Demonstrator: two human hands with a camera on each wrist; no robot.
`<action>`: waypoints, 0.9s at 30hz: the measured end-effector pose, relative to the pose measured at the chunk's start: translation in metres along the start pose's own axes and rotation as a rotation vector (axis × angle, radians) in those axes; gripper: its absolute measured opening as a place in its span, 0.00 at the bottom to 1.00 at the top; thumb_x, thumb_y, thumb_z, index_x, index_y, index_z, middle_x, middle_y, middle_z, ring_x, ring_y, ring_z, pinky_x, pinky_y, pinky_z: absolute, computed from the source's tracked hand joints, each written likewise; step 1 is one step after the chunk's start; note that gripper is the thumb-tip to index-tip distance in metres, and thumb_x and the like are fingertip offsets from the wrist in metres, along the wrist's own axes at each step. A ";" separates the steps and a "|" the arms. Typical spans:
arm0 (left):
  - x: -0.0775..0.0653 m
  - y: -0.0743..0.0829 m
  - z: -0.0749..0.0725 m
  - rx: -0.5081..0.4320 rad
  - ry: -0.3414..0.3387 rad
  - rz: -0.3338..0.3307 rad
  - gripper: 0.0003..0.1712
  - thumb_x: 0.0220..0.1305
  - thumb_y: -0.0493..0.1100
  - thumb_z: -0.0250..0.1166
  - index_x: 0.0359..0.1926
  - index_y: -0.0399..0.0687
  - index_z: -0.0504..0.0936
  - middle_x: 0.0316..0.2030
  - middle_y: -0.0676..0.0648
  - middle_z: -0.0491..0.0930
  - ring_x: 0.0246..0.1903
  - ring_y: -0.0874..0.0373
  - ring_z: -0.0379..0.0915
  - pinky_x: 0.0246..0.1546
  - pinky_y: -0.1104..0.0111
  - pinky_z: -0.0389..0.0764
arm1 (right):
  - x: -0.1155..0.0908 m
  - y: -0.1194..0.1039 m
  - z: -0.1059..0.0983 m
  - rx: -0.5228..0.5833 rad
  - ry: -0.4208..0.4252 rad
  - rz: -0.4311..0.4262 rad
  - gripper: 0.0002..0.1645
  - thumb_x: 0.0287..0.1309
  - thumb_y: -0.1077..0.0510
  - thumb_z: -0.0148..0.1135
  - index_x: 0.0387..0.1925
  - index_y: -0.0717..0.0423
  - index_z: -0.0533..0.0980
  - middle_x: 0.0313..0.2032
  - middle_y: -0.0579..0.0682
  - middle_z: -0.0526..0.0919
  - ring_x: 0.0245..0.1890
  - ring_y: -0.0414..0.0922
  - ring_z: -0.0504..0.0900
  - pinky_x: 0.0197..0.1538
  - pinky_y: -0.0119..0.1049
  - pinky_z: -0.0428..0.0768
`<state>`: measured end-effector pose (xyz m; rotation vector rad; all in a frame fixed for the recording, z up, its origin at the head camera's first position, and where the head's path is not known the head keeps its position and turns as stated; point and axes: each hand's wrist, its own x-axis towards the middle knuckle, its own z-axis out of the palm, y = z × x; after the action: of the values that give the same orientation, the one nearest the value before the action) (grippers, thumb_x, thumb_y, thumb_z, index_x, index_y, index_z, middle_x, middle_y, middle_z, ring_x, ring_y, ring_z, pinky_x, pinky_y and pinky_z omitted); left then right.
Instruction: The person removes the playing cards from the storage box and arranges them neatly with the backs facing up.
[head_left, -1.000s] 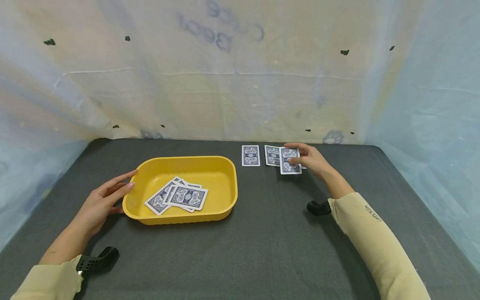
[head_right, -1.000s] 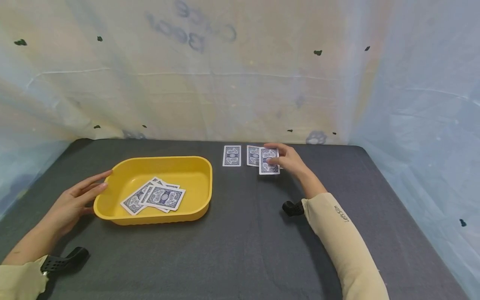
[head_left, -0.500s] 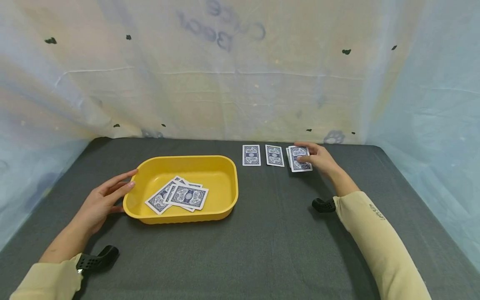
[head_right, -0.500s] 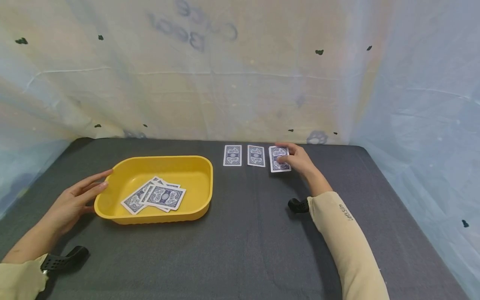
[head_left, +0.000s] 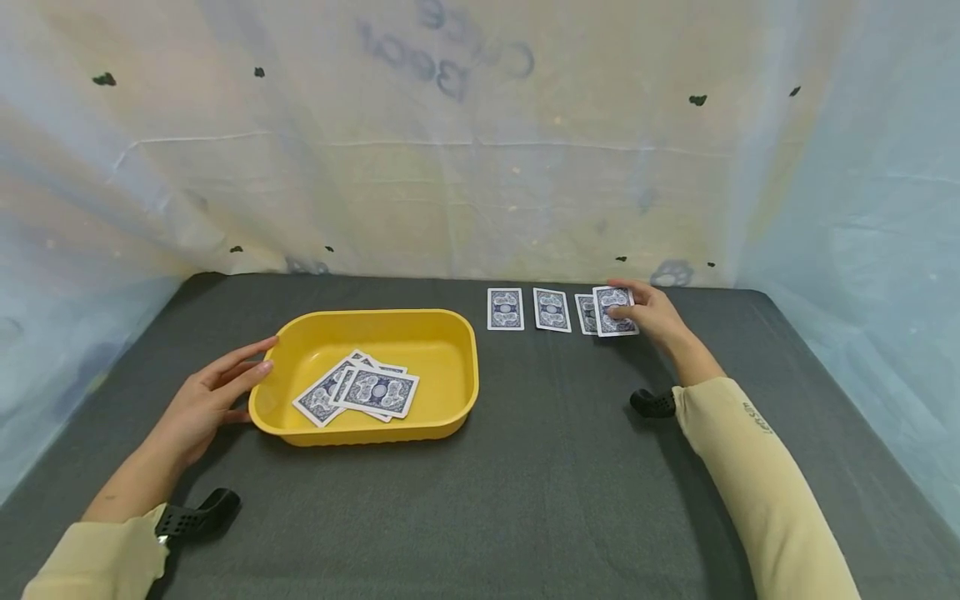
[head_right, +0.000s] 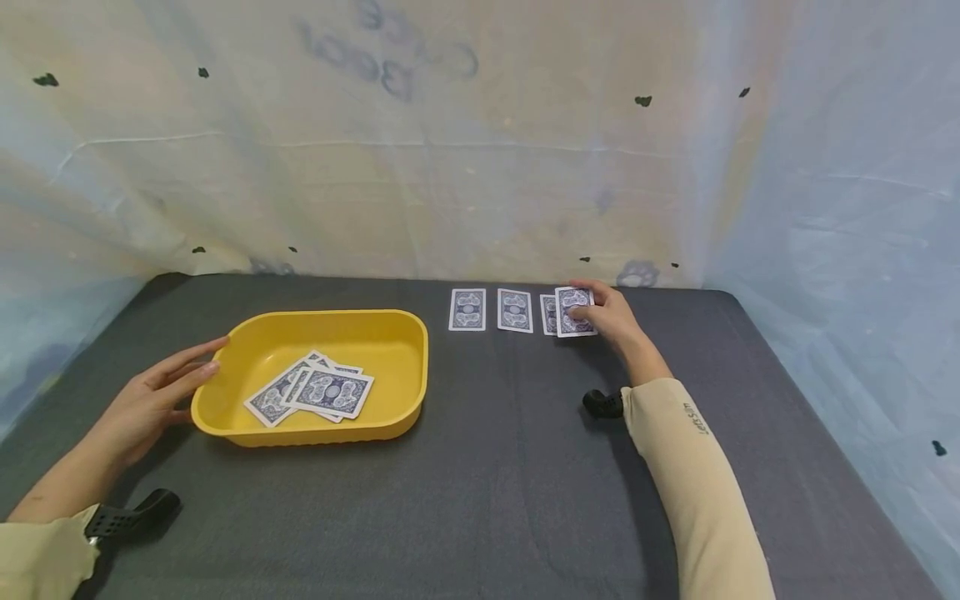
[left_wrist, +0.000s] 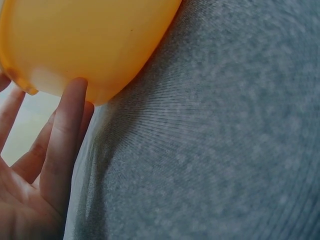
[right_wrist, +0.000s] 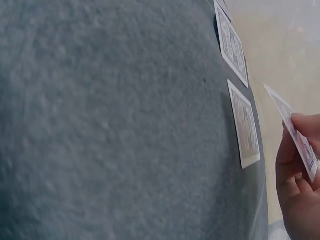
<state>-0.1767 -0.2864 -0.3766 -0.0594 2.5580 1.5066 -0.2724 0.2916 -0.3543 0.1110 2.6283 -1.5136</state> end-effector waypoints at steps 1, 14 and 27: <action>0.000 0.000 0.000 -0.002 0.001 0.001 0.35 0.67 0.64 0.53 0.73 0.69 0.57 0.54 0.61 0.66 0.40 0.72 0.69 0.34 0.67 0.79 | 0.001 0.001 -0.001 -0.002 0.002 0.001 0.38 0.62 0.64 0.58 0.72 0.53 0.59 0.63 0.63 0.68 0.38 0.35 0.74 0.40 0.26 0.74; 0.000 0.000 -0.001 0.000 -0.001 -0.004 0.35 0.68 0.63 0.53 0.73 0.69 0.57 0.54 0.61 0.66 0.40 0.72 0.69 0.35 0.66 0.79 | -0.003 0.010 -0.014 -0.024 0.049 0.023 0.42 0.62 0.62 0.59 0.74 0.56 0.51 0.62 0.68 0.66 0.42 0.39 0.74 0.55 0.41 0.72; 0.000 0.002 0.000 -0.005 -0.002 0.000 0.34 0.67 0.64 0.53 0.72 0.70 0.58 0.51 0.65 0.66 0.40 0.73 0.70 0.35 0.67 0.80 | -0.002 0.015 -0.027 -0.076 0.071 0.040 0.42 0.65 0.61 0.57 0.75 0.55 0.49 0.63 0.70 0.65 0.50 0.48 0.72 0.41 0.27 0.73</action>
<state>-0.1770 -0.2860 -0.3751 -0.0588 2.5528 1.5128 -0.2705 0.3226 -0.3532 0.2136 2.7174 -1.4212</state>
